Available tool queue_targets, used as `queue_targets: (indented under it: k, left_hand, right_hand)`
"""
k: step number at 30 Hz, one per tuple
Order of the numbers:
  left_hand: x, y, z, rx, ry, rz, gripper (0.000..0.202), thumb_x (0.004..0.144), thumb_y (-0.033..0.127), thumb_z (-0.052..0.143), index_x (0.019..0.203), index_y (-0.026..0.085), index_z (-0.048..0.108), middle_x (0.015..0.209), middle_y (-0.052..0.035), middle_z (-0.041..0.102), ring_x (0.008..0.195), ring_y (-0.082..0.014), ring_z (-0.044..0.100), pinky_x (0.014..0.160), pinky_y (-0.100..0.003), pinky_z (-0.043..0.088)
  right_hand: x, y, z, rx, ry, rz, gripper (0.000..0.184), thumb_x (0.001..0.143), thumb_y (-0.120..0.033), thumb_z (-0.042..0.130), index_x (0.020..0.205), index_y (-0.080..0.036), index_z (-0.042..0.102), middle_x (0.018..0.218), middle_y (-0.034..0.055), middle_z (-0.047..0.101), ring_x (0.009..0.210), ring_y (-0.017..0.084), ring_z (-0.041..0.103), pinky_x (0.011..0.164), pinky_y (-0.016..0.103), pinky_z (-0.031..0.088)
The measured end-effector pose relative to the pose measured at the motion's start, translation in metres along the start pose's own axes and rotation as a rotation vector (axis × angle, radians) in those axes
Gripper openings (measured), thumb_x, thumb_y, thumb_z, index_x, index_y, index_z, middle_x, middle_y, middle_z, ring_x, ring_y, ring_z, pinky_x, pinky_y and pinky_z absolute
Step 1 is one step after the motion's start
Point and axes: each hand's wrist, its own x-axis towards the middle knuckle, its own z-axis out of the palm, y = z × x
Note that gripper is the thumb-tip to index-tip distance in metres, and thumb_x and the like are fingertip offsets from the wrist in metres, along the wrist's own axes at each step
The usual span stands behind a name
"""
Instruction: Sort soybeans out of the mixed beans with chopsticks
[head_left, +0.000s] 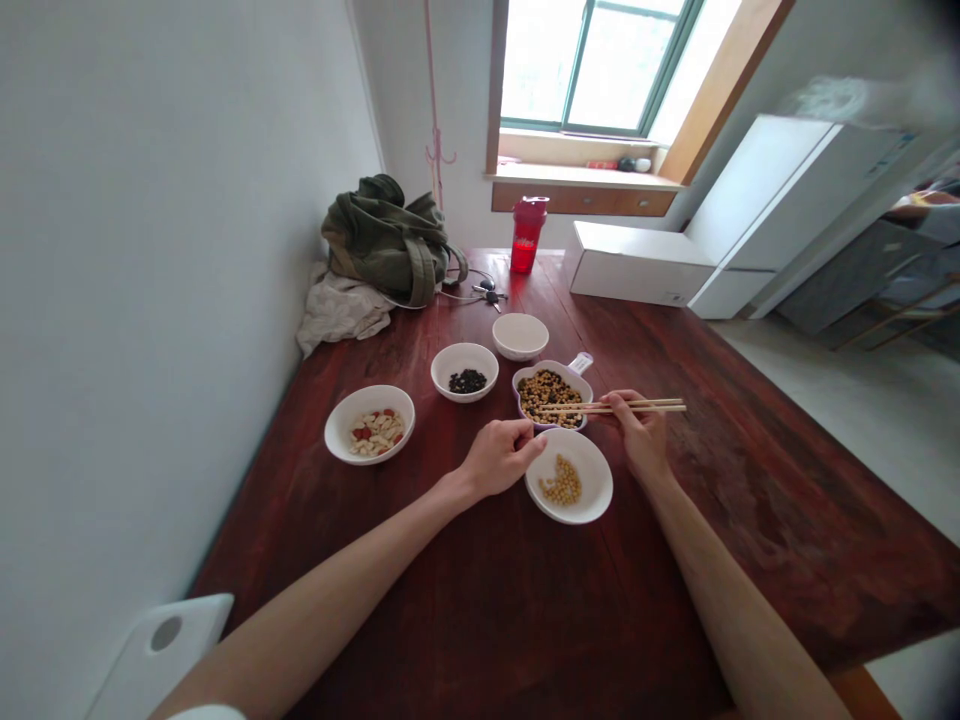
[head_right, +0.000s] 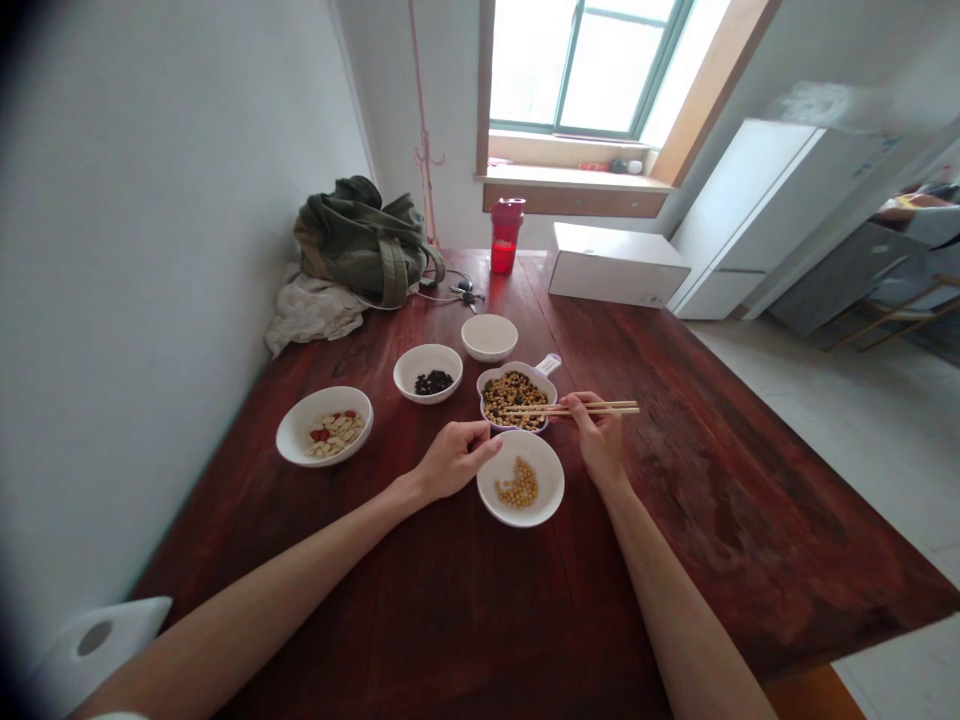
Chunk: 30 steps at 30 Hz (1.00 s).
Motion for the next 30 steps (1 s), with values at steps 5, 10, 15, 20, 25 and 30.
queue_targets:
  k: [5, 10, 15, 20, 25, 30]
  left_hand:
    - [-0.0004, 0.0004, -0.0006, -0.003, 0.0, 0.01, 0.043, 0.095, 0.043, 0.053, 0.064, 0.017, 0.041, 0.059, 0.0043, 0.041, 0.058, -0.0089, 0.037, 0.056, -0.024, 0.022]
    - [-0.0004, -0.0004, -0.0003, -0.001, 0.005, 0.01, 0.043, 0.095, 0.042, 0.053, 0.064, 0.017, 0.041, 0.059, 0.0042, 0.041, 0.058, -0.0089, 0.037, 0.057, -0.024, 0.023]
    - [0.0002, -0.0005, -0.0005, -0.003, 0.001, 0.012, 0.043, 0.095, 0.043, 0.053, 0.064, 0.017, 0.041, 0.059, 0.0041, 0.042, 0.058, -0.009, 0.038, 0.057, -0.024, 0.023]
    - [0.0005, -0.0006, 0.0001, 0.005, 0.002, 0.002, 0.043, 0.095, 0.043, 0.053, 0.063, 0.017, 0.041, 0.059, 0.0042, 0.042, 0.058, -0.009, 0.038, 0.057, -0.024, 0.024]
    - [0.0, -0.0006, 0.0004, 0.004, 0.003, 0.003, 0.043, 0.095, 0.043, 0.053, 0.063, 0.017, 0.041, 0.059, 0.0044, 0.042, 0.058, -0.0088, 0.038, 0.057, -0.024, 0.024]
    - [-0.0004, 0.0009, -0.0005, -0.003, 0.004, -0.002, 0.043, 0.095, 0.043, 0.053, 0.063, 0.017, 0.041, 0.058, 0.0045, 0.041, 0.057, -0.0087, 0.037, 0.056, -0.024, 0.024]
  right_hand:
    - [0.0019, 0.0023, -0.0028, 0.039, 0.033, 0.02, 0.019, 0.082, -0.039, 0.079, 0.083, -0.02, 0.076, 0.081, 0.0046, 0.077, 0.073, 0.024, 0.076, 0.066, 0.037, 0.067]
    - [0.0035, -0.0032, -0.0029, 0.102, 0.077, 0.029, 0.018, 0.08, -0.037, 0.08, 0.081, -0.02, 0.074, 0.079, 0.0026, 0.075, 0.073, 0.022, 0.076, 0.069, 0.036, 0.067]
    - [0.0037, -0.0055, -0.0037, 0.093, 0.074, 0.024, 0.017, 0.081, -0.036, 0.079, 0.082, -0.02, 0.074, 0.078, 0.0019, 0.076, 0.072, 0.02, 0.076, 0.068, 0.033, 0.067]
    - [0.0037, 0.0004, -0.0037, 0.001, 0.04, 0.012, 0.021, 0.082, -0.041, 0.078, 0.085, -0.021, 0.073, 0.081, 0.004, 0.078, 0.074, 0.024, 0.077, 0.067, 0.037, 0.067]
    - [0.0019, 0.001, 0.0, 0.013, 0.027, 0.008, 0.022, 0.082, -0.041, 0.078, 0.084, -0.021, 0.073, 0.083, 0.0043, 0.077, 0.073, 0.023, 0.076, 0.064, 0.036, 0.066]
    - [-0.0009, -0.001, 0.0037, -0.016, 0.013, 0.004, 0.021, 0.084, -0.041, 0.076, 0.085, -0.021, 0.073, 0.085, 0.0038, 0.078, 0.074, 0.023, 0.077, 0.069, 0.038, 0.067]
